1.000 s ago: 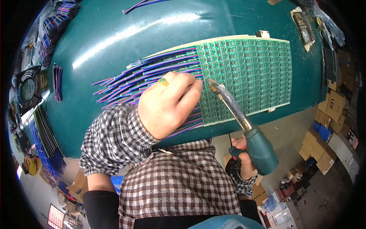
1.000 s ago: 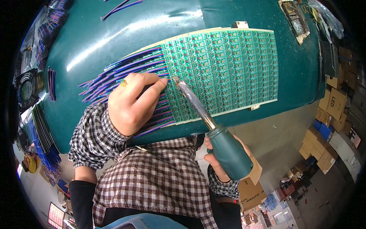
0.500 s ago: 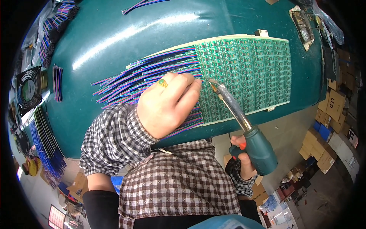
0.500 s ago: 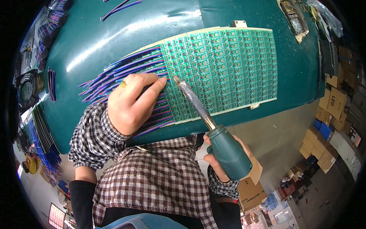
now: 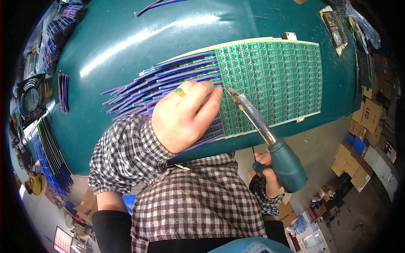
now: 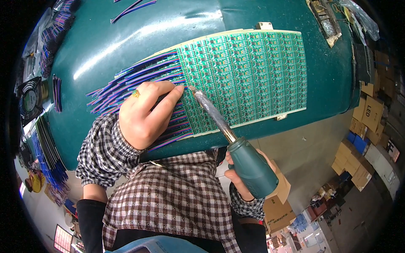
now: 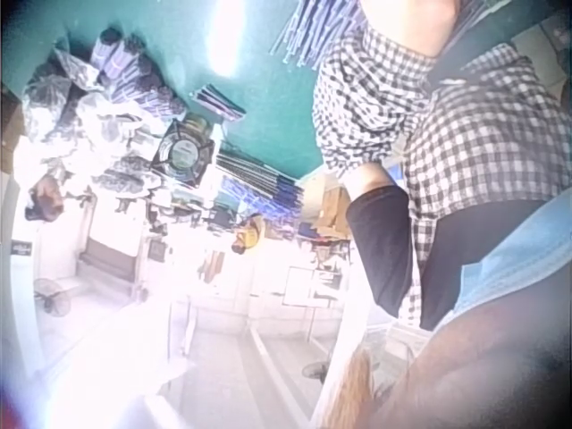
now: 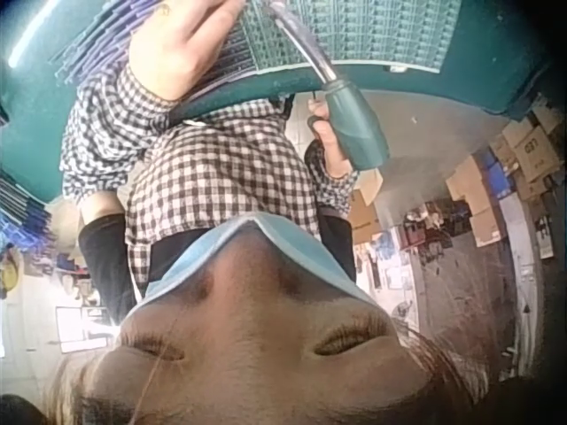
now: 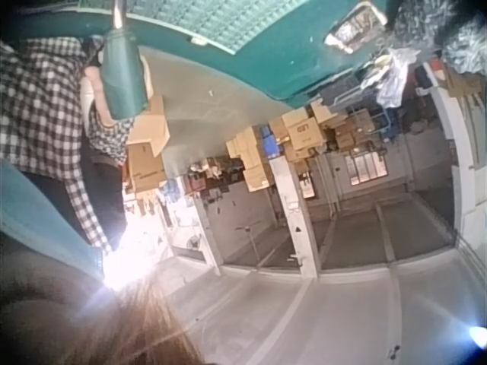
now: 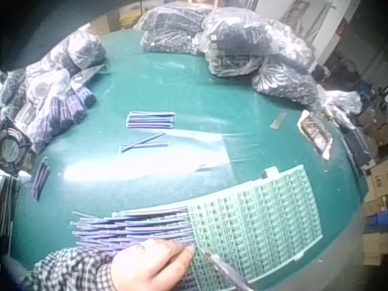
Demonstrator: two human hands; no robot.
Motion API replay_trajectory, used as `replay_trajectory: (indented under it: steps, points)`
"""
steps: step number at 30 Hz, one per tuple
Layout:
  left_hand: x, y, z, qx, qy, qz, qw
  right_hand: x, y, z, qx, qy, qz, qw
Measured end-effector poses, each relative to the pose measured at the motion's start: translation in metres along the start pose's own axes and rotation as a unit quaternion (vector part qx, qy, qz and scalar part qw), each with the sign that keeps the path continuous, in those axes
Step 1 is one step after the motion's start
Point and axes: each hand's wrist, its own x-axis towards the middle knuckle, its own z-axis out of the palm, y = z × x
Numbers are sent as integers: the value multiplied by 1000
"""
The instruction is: The person places ribbon cables onto a circuit board and solders them into place using a soldering tool.
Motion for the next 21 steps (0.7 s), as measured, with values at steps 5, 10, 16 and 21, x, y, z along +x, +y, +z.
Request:
replay_trajectory:
  steps: [5, 10, 16, 21]
  points:
    - [0, 1, 1, -1, 2, -6, 1000, 1, -1, 1, 2, 0, 3, 1000]
    - [0, 0, 0, -4, 1, -1, 1000, 2, 0, 2, -1, 0, -7, 1000]
    - [0, 0, 0, -7, 1, -4, 1000, 2, -4, 4, -15, 6, -9, 1000]
    - [0, 0, 1, -7, 3, -5, 1000, -1, -1, 1, -27, 3, -6, 1000]
